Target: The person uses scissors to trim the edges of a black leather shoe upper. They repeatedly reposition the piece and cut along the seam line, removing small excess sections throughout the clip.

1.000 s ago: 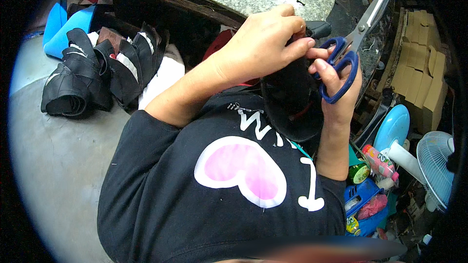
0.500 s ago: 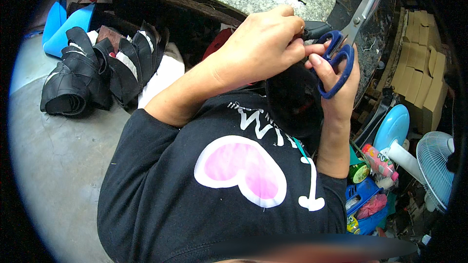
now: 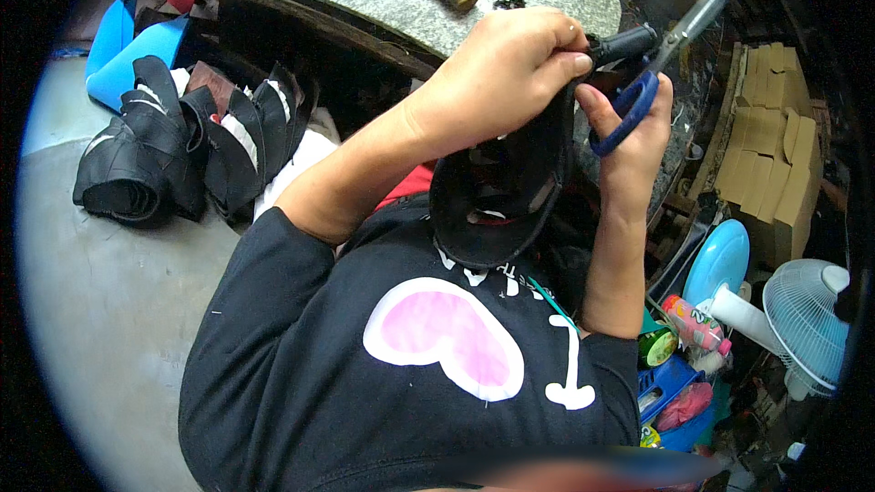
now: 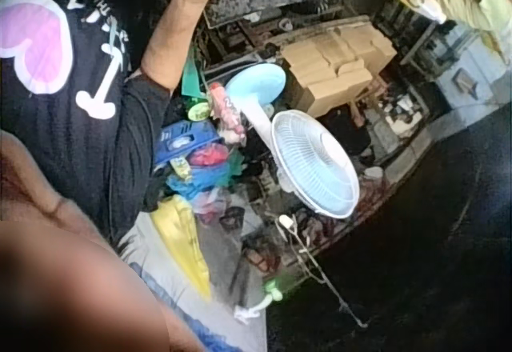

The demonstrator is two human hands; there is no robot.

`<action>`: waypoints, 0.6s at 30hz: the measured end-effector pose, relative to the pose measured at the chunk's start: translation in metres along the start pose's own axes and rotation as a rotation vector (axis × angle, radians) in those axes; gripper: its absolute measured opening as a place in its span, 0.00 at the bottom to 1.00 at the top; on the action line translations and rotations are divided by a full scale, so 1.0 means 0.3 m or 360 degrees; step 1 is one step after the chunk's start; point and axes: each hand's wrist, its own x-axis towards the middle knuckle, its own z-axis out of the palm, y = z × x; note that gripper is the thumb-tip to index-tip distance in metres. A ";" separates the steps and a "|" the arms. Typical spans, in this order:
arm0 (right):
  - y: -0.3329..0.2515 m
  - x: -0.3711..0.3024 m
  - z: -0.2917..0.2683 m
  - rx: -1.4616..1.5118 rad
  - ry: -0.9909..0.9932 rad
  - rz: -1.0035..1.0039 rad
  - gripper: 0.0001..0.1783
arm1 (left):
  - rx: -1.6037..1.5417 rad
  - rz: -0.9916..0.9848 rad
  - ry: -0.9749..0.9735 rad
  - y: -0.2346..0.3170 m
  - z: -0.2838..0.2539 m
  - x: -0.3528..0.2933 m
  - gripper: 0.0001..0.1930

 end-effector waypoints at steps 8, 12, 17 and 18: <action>0.054 0.054 -0.031 -0.0175 0.0146 0.0101 0.23 | 0.0106 -0.0014 -0.0090 -0.061 0.055 0.062 0.08; 0.057 0.047 -0.032 -0.0182 0.0094 0.0034 0.23 | 0.0016 -0.0138 -0.0193 -0.085 0.074 0.092 0.09; 0.085 0.044 -0.065 -0.0120 0.0132 0.0033 0.21 | -0.0015 -0.0214 -0.0345 -0.102 0.086 0.094 0.10; 0.093 0.044 -0.076 -0.0075 0.0153 -0.0027 0.20 | -0.0063 -0.0300 -0.0365 -0.102 0.093 0.095 0.10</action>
